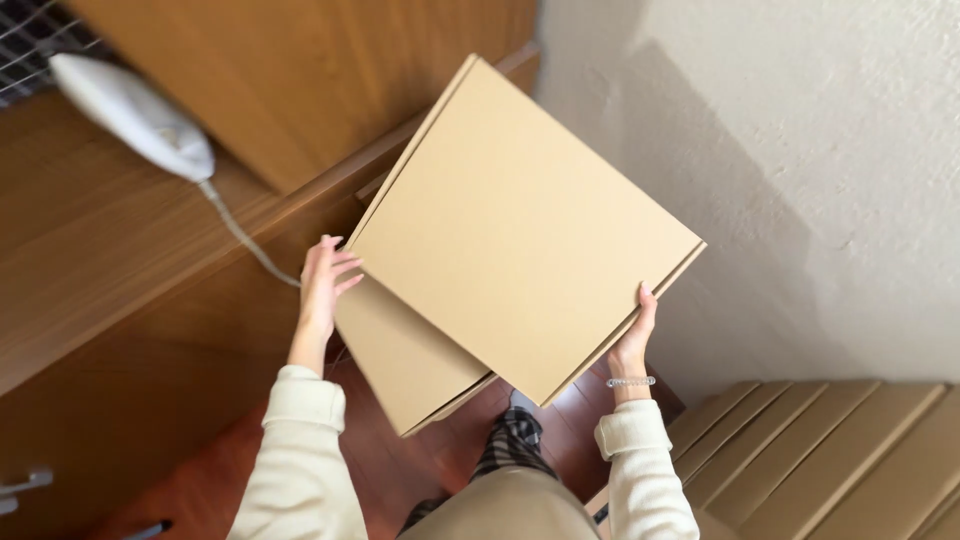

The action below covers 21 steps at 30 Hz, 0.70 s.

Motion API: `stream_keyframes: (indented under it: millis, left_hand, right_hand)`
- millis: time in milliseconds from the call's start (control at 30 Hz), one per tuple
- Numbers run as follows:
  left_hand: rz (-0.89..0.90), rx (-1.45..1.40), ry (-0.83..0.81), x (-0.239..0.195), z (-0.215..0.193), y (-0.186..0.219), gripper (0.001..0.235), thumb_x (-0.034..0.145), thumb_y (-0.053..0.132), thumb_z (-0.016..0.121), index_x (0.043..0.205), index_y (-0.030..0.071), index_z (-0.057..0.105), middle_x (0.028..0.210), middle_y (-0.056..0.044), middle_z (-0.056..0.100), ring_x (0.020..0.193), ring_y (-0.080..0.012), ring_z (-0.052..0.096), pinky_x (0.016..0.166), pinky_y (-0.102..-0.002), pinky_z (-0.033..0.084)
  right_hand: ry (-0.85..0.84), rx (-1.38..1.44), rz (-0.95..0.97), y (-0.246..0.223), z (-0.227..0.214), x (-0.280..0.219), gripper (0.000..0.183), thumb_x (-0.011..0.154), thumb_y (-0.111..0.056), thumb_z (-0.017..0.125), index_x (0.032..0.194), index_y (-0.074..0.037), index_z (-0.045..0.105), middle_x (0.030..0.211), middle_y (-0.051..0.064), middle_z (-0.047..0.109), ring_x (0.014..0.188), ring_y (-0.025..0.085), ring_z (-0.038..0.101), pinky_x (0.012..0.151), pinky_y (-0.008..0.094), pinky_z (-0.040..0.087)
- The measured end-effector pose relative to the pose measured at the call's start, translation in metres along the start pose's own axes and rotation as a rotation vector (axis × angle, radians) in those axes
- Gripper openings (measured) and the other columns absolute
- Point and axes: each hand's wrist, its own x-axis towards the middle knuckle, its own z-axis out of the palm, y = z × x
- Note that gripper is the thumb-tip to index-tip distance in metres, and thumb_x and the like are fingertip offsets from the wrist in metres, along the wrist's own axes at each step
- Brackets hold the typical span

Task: The person irons a pair of denim shorts on a wooden table, then folds them and places them into a clear plastic bag. The person then places the bagged shorts into a cardboard box and closes it.

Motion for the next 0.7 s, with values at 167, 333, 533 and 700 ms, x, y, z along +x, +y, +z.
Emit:
stream_keyframes:
  millis: [167, 333, 533, 700]
  left_hand:
    - [0.041, -0.005, 0.066, -0.066, -0.146, -0.02, 0.051, 0.087, 0.045, 0.046, 0.121, 0.008, 0.04, 0.118, -0.018, 0.043, 0.111, -0.0308, 0.044, 0.088, -0.049, 0.038]
    - [0.027, 0.065, 0.15, -0.144, -0.283, -0.031, 0.048, 0.085, 0.04, 0.055, 0.12, 0.007, 0.046, 0.124, -0.018, 0.043, 0.119, -0.0292, 0.038, 0.096, -0.047, 0.032]
    - [-0.113, -0.147, 0.259, -0.243, -0.393, -0.008, 0.061, 0.08, 0.044, 0.051, 0.128, 0.008, 0.039, 0.129, -0.018, 0.041, 0.122, -0.0315, 0.038, 0.098, -0.046, 0.032]
    - [-0.106, -0.365, 0.477, -0.25, -0.469, -0.038, 0.053, 0.077, 0.04, 0.063, 0.115, 0.005, 0.051, 0.111, -0.016, 0.055, 0.105, -0.0278, 0.052, 0.089, -0.041, 0.041]
  right_hand:
    - [-0.138, -0.002, 0.038, 0.06, 0.018, -0.09, 0.059, 0.066, -0.053, 0.063, 0.115, -0.022, 0.051, 0.117, 0.007, 0.054, 0.099, 0.02, 0.056, 0.087, 0.034, 0.047]
    - [-0.314, -0.098, 0.11, 0.139, 0.052, -0.173, 0.062, 0.067, -0.053, 0.063, 0.118, -0.02, 0.051, 0.122, 0.01, 0.05, 0.104, 0.02, 0.053, 0.092, 0.035, 0.042]
    - [-0.565, -0.321, 0.251, 0.226, 0.125, -0.227, 0.073, 0.067, -0.057, 0.063, 0.125, -0.016, 0.045, 0.127, 0.013, 0.045, 0.112, 0.026, 0.048, 0.096, 0.037, 0.039]
    - [-0.802, -0.644, 0.335, 0.255, 0.209, -0.307, 0.077, 0.072, -0.056, 0.06, 0.128, -0.008, 0.04, 0.13, 0.015, 0.041, 0.115, 0.028, 0.045, 0.093, 0.041, 0.04]
